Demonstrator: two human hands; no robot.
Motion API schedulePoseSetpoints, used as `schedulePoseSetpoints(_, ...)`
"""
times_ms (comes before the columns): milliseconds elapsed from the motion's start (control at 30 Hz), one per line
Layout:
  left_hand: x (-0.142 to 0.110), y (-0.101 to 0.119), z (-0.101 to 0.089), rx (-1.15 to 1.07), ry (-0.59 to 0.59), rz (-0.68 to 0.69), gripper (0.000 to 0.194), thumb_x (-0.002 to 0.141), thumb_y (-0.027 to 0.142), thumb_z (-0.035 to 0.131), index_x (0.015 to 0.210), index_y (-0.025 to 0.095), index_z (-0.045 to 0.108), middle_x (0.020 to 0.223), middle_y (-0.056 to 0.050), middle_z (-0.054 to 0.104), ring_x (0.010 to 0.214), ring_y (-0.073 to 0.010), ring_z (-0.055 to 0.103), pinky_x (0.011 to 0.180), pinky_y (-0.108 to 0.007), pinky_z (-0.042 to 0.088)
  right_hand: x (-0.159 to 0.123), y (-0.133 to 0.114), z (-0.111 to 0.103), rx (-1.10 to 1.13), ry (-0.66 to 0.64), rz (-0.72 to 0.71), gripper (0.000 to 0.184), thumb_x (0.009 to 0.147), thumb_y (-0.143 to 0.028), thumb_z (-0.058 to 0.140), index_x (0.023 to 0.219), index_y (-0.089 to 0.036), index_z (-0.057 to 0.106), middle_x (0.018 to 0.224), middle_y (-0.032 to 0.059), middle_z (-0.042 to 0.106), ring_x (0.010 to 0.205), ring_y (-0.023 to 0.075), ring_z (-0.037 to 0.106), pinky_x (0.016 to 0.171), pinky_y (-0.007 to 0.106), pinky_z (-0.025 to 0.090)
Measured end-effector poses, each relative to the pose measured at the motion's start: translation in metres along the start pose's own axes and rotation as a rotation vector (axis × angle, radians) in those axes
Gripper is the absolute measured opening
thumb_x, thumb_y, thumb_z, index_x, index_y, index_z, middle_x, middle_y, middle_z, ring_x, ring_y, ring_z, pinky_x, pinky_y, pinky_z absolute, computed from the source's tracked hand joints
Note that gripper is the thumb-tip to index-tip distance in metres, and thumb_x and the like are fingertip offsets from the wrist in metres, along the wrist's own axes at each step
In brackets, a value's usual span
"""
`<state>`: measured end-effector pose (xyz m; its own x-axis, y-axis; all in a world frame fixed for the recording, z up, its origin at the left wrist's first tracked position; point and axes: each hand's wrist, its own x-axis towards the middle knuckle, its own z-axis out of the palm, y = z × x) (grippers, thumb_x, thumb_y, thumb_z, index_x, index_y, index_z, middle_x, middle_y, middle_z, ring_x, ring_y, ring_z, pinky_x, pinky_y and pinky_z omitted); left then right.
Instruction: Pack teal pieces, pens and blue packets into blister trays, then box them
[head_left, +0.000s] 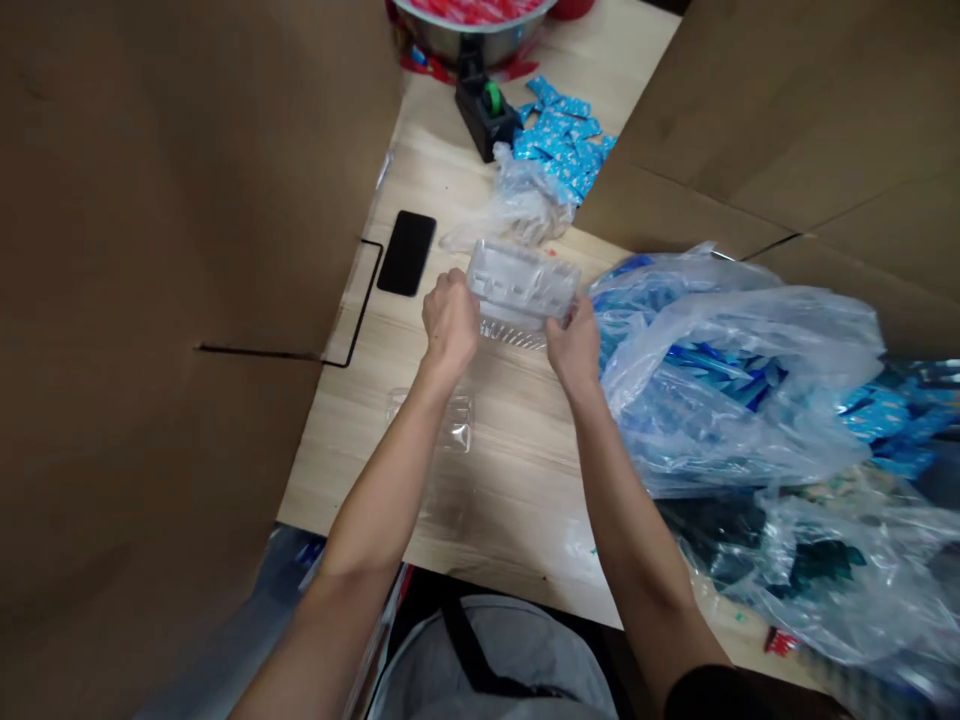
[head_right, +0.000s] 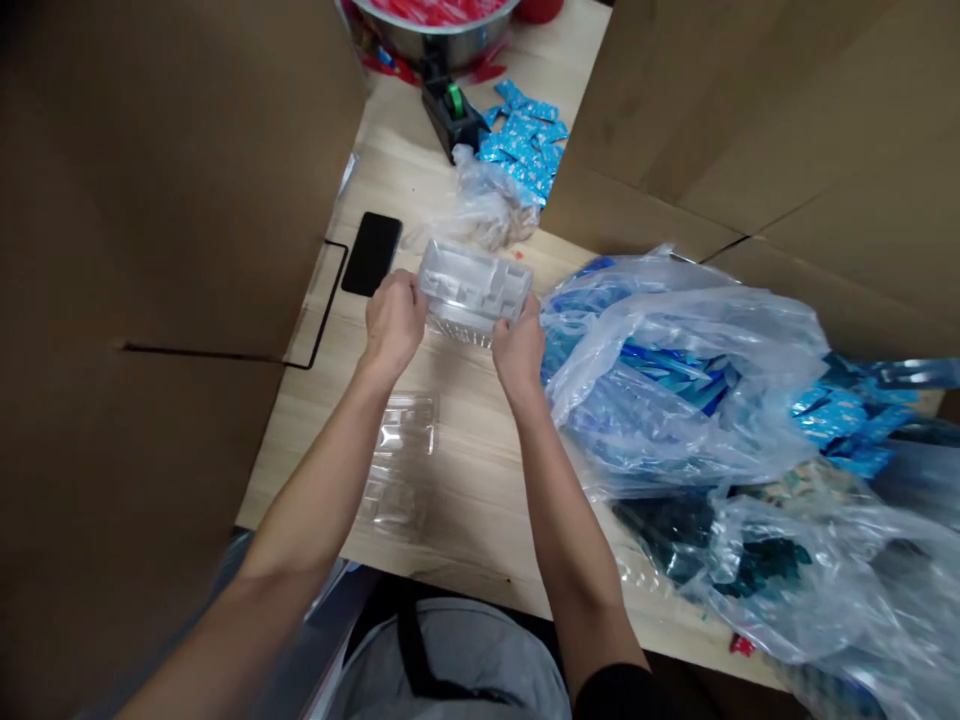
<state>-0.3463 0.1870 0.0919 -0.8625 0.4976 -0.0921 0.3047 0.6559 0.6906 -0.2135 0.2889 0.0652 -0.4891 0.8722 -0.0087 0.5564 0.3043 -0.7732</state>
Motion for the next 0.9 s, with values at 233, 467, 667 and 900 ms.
schedulePoseSetpoints(233, 0.011, 0.005, 0.014, -0.122, 0.116, 0.071, 0.017, 0.079, 0.004, 0.049, 0.079, 0.018, 0.057, 0.088, -0.009, 0.063, 0.102, -0.0293, 0.060, 0.100, -0.044, 0.039, -0.010, 0.011, 0.010, 0.130, 0.091, 0.026, 0.055, 0.077, -0.010, 0.042, 0.131, -0.015, 0.043, 0.114, 0.0147, 0.064, 0.106, 0.0264, 0.063, 0.091, 0.047, 0.053)
schedulePoseSetpoints(467, 0.009, 0.009, 0.004, -0.171, -0.013, 0.185, 0.030, 0.078, 0.001, 0.047, 0.092, 0.020, 0.066, 0.103, -0.006, 0.063, 0.107, -0.0219, 0.058, 0.102, -0.035, 0.041, -0.003, 0.006, -0.001, 0.093, 0.001, 0.021, 0.058, 0.078, -0.012, 0.048, 0.135, -0.014, 0.037, 0.140, 0.0174, 0.047, 0.131, 0.0283, 0.046, 0.110, 0.052, 0.037)
schedulePoseSetpoints(667, -0.085, -0.048, -0.021, -0.068, 0.143, 0.089, 0.026, 0.087, 0.014, 0.043, 0.104, 0.017, 0.062, 0.107, -0.011, 0.064, 0.109, -0.0227, 0.057, 0.101, -0.040, 0.043, 0.007, -0.007, -0.020, -0.019, -0.155, 0.106, 0.057, 0.076, -0.008, 0.046, 0.133, -0.012, 0.040, 0.128, 0.0183, 0.056, 0.120, 0.0301, 0.054, 0.102, 0.049, 0.043)
schedulePoseSetpoints(900, -0.022, -0.002, 0.004, -0.237, 0.053, 0.127, 0.018, 0.088, 0.022, 0.053, 0.104, 0.018, 0.059, 0.118, -0.012, 0.062, 0.121, -0.0255, 0.053, 0.107, -0.041, 0.038, 0.000, -0.030, -0.024, -0.200, -0.195, 0.220, 0.042, 0.079, -0.005, 0.039, 0.119, -0.006, 0.052, 0.092, 0.0164, 0.067, 0.087, 0.0299, 0.065, 0.080, 0.045, 0.050)
